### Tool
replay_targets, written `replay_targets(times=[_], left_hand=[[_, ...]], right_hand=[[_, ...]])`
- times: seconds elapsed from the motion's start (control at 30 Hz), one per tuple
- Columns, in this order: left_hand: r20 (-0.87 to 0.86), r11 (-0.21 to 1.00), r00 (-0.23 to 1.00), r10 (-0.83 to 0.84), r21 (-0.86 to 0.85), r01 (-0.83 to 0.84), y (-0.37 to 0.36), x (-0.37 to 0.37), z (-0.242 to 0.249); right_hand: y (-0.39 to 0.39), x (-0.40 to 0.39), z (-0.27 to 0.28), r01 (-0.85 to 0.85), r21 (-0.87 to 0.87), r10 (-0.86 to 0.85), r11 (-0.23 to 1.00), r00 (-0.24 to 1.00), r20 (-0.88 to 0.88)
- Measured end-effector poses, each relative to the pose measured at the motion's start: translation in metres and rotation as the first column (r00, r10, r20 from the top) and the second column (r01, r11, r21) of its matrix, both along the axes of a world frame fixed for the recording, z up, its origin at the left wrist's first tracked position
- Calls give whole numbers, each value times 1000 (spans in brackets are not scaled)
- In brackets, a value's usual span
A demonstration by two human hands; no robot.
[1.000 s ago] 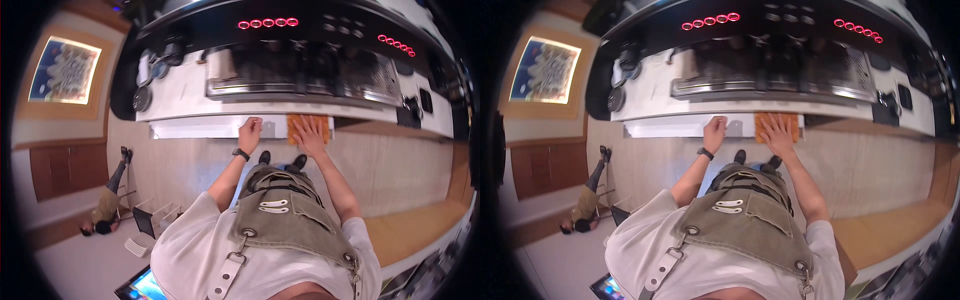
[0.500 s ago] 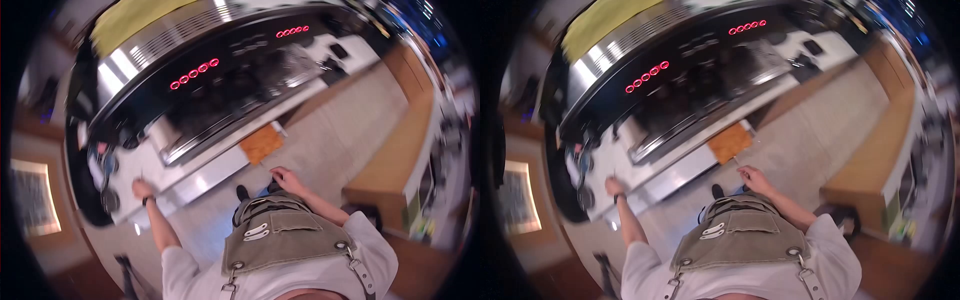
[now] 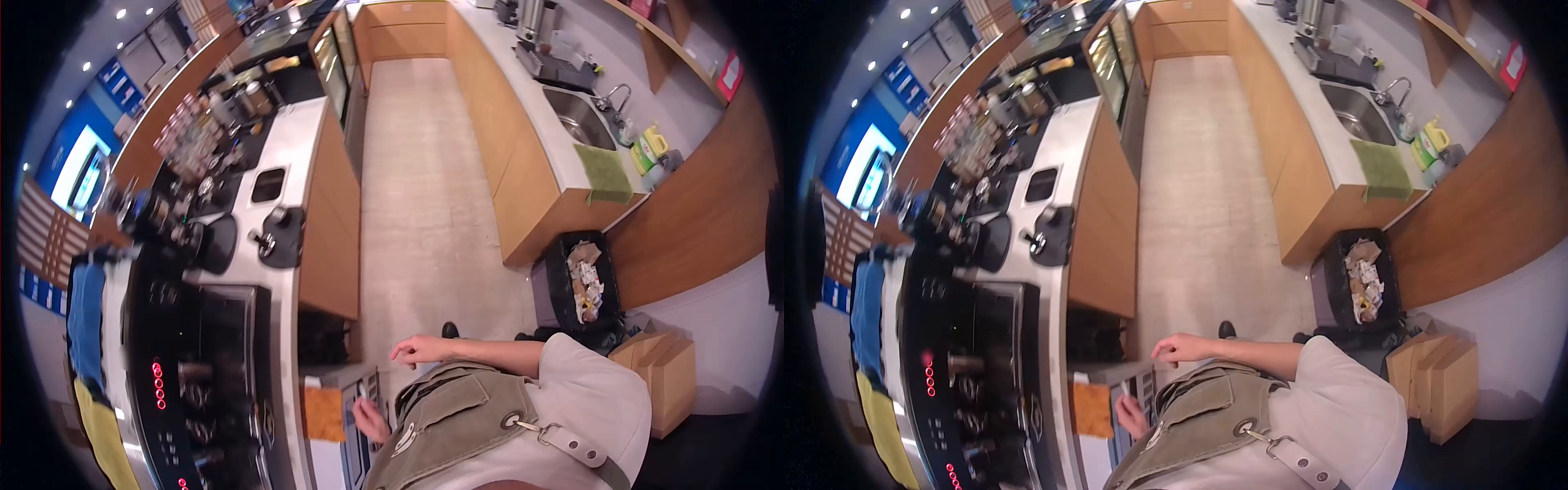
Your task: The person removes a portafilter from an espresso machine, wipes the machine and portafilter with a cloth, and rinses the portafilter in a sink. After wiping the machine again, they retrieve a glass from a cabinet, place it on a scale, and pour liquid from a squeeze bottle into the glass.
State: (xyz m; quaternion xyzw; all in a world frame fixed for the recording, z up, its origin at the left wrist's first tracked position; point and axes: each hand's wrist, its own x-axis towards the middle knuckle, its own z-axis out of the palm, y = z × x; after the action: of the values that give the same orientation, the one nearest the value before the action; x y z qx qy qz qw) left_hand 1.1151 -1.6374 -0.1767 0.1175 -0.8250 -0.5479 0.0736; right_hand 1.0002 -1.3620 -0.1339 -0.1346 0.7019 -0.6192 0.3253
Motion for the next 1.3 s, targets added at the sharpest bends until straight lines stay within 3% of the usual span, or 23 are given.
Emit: replay_targets(times=[0.03, 0.13, 0.2, 0.3, 0.4, 0.47, 0.5, 0.63, 0.67, 0.73, 0.8, 0.83, 0.9, 0.97, 1.03, 1.13, 1.23, 1.3], left_hand=[[-32, 991, 990, -136, 6, 136, 35, -40, 14], [-95, 882, 877, -471, -55, 468, 126, -156, 43], [-104, 789, 782, -615, -72, 611, 182, -218, 57], [-35, 775, 778, -627, 70, 628, 259, -289, 70], [-5, 739, 747, -664, 143, 658, 324, -349, 73], [53, 694, 695, -717, 151, 704, 359, -389, 76], [-48, 669, 683, -729, 163, 725, 372, -414, 57], [-123, 783, 844, -521, 325, 531, 420, -523, 19], [-44, 803, 856, -515, 326, 500, 424, -559, 6], [379, 831, 755, -535, 401, 387, 445, -636, 28], [172, 788, 789, -590, 336, 516, 483, -712, 19], [67, 767, 787, -614, 286, 574, 508, -746, 17], [-80, 637, 780, -620, 529, 561, 574, -810, 38], [263, 584, 523, -811, 424, 692, 622, -885, 93], [155, 420, 393, -907, 243, 874, 674, -951, 92], [-271, 451, 531, -803, 307, 838, 775, -970, 157], [73, 314, 307, -949, 315, 896, 825, -1037, 127], [7, 313, 323, -946, 268, 911, 864, -1069, 100]], right_hand=[[21, -15, -2, -20, -66, 21, 998, 1000, 17], [80, -58, 9, 213, -326, -151, 921, 967, 204], [120, -91, 21, 371, -401, -305, 837, 926, 220], [181, -139, 22, 525, -443, -476, 727, 850, 226], [236, -185, 7, 621, -448, -529, 643, 783, 327], [273, -215, -3, 679, -315, -649, 663, 731, 210], [295, -233, -6, 704, -243, -694, 667, 706, 140], [399, -314, -41, 926, -275, -845, 259, 355, 399], [428, -335, -42, 955, -256, -849, 148, 255, 462], [483, -374, -47, 979, -201, -834, -23, 92, 544], [536, -406, -62, 984, -131, -811, -122, -23, 585], [556, -425, -56, 983, -134, -824, -127, -29, 567], [589, -466, -40, 977, -141, -831, -157, -54, 553], [614, -508, -35, 973, -122, -814, -194, -90, 574], [638, -556, -36, 965, -139, -803, -224, -101, 587], [665, -628, -42, 948, -189, -786, -256, -90, 612], [724, -707, -42, 940, -252, -828, -229, -53, 558], [782, -761, -41, 903, -353, -865, -247, -41, 500]])
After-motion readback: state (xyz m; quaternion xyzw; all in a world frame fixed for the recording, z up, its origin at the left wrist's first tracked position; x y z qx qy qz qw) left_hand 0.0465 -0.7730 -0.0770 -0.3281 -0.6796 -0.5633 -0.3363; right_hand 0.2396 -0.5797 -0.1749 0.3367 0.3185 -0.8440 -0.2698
